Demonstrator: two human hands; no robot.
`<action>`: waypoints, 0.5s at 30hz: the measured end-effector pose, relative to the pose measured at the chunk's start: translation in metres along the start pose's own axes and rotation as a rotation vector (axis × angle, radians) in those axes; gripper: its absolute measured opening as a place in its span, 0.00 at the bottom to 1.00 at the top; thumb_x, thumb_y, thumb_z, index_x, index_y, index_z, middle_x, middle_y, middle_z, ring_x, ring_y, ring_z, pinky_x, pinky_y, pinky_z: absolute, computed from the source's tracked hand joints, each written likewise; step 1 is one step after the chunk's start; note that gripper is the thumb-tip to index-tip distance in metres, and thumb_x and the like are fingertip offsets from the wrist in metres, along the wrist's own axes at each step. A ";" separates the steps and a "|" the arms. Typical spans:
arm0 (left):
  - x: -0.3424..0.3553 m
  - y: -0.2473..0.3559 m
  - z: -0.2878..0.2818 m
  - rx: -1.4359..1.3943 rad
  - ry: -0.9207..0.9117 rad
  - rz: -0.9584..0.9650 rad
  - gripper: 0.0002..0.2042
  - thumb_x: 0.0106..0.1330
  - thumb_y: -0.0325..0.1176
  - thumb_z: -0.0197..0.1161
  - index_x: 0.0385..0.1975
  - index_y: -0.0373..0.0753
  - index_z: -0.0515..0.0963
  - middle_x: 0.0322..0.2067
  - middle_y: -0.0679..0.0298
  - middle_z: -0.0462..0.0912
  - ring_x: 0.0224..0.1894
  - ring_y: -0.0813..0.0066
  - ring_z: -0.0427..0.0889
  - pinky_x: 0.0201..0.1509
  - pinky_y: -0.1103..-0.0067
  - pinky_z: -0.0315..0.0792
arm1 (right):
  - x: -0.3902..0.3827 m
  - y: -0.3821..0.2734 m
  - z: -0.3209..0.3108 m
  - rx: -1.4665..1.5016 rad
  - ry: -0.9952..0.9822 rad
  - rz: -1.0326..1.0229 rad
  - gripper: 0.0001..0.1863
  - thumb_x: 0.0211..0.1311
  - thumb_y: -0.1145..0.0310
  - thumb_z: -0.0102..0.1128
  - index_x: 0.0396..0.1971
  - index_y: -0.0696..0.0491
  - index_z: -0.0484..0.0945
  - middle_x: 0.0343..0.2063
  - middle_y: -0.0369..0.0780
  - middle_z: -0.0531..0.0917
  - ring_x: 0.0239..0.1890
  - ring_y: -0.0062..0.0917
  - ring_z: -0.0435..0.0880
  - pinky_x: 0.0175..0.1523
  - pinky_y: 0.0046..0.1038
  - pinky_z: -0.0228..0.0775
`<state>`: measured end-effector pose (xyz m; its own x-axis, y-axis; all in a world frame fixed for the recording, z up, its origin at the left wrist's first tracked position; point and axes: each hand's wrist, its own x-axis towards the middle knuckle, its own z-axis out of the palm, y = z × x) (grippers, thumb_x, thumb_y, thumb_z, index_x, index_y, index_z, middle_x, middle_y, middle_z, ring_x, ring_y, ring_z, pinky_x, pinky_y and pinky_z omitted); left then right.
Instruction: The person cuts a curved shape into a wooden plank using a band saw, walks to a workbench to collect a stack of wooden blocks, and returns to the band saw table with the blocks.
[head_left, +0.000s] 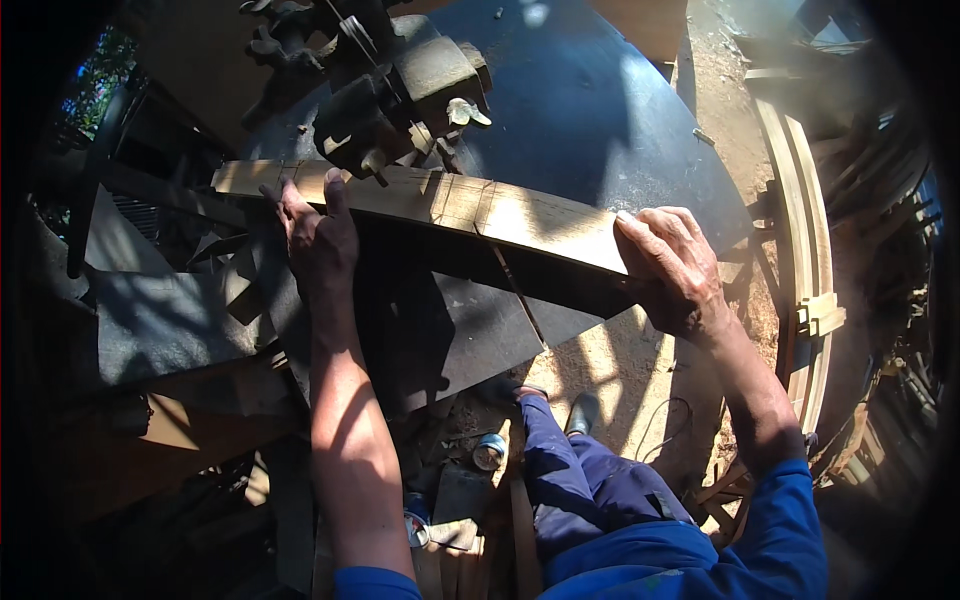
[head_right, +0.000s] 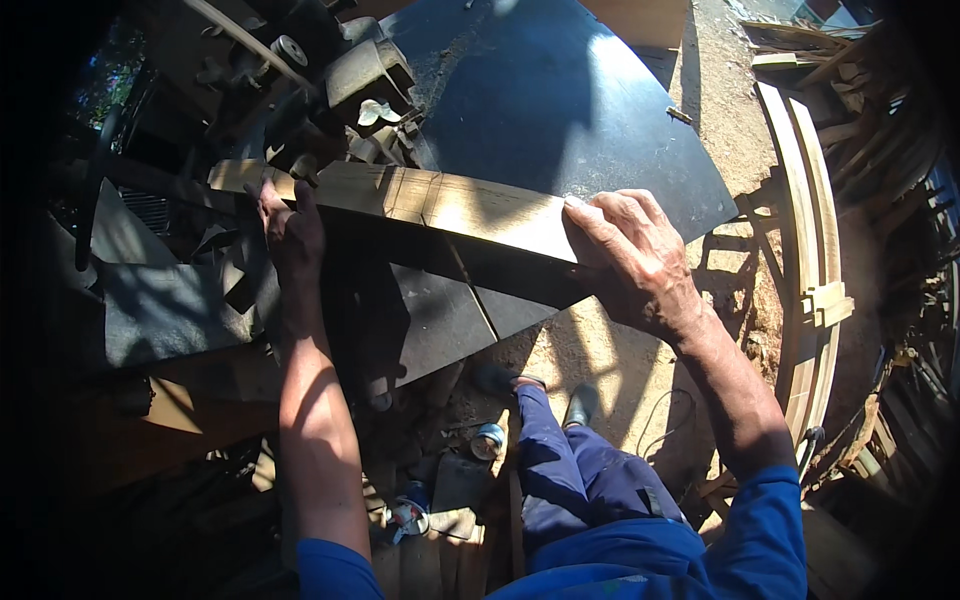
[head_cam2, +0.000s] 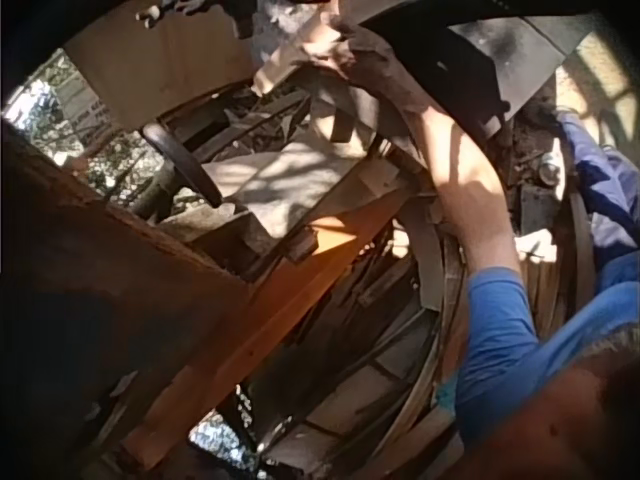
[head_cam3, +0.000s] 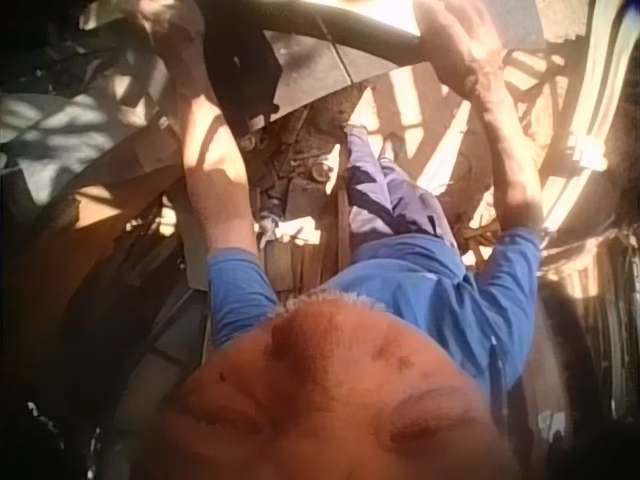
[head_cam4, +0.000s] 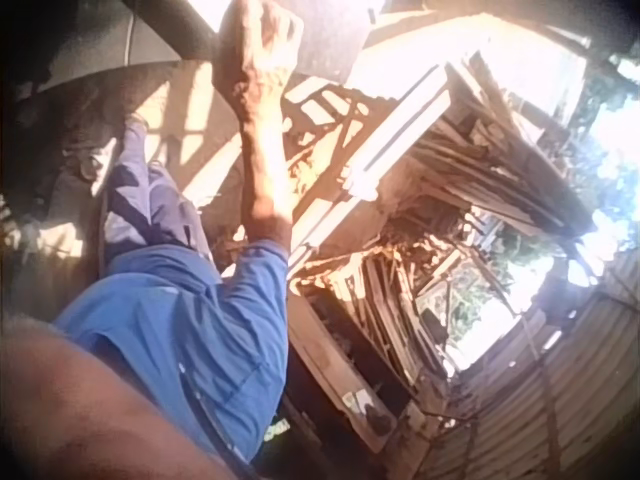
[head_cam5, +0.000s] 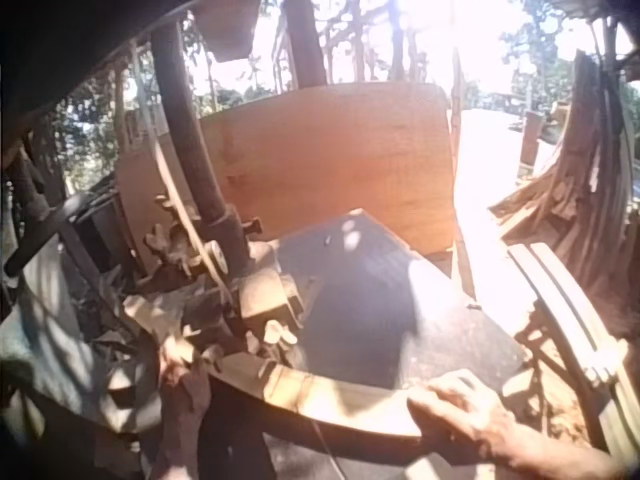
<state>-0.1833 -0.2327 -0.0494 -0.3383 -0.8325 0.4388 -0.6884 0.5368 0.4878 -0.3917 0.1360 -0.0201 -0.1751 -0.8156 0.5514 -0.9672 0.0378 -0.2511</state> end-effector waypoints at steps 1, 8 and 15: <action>0.000 0.000 0.000 0.005 0.004 0.002 0.44 0.73 0.64 0.52 0.72 0.29 0.57 0.74 0.34 0.53 0.79 0.45 0.51 0.80 0.63 0.54 | 0.001 0.000 -0.001 0.009 -0.001 0.003 0.36 0.49 0.62 0.77 0.60 0.57 0.76 0.47 0.48 0.81 0.47 0.47 0.82 0.54 0.45 0.76; -0.004 -0.001 -0.001 0.020 0.034 0.026 0.43 0.73 0.63 0.53 0.72 0.28 0.57 0.74 0.33 0.53 0.79 0.45 0.52 0.80 0.65 0.54 | 0.003 0.005 0.000 0.038 0.003 -0.001 0.34 0.53 0.60 0.74 0.60 0.57 0.76 0.48 0.48 0.81 0.47 0.46 0.82 0.54 0.45 0.75; -0.002 0.000 0.000 0.024 0.042 0.027 0.42 0.73 0.63 0.53 0.71 0.28 0.59 0.73 0.33 0.54 0.78 0.46 0.52 0.80 0.65 0.56 | 0.004 0.006 0.000 0.028 0.006 0.000 0.34 0.54 0.60 0.74 0.60 0.57 0.76 0.47 0.48 0.81 0.48 0.46 0.82 0.54 0.44 0.75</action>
<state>-0.1824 -0.2309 -0.0508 -0.3297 -0.8111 0.4831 -0.6946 0.5550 0.4578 -0.3983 0.1326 -0.0195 -0.1766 -0.8121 0.5562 -0.9617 0.0221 -0.2731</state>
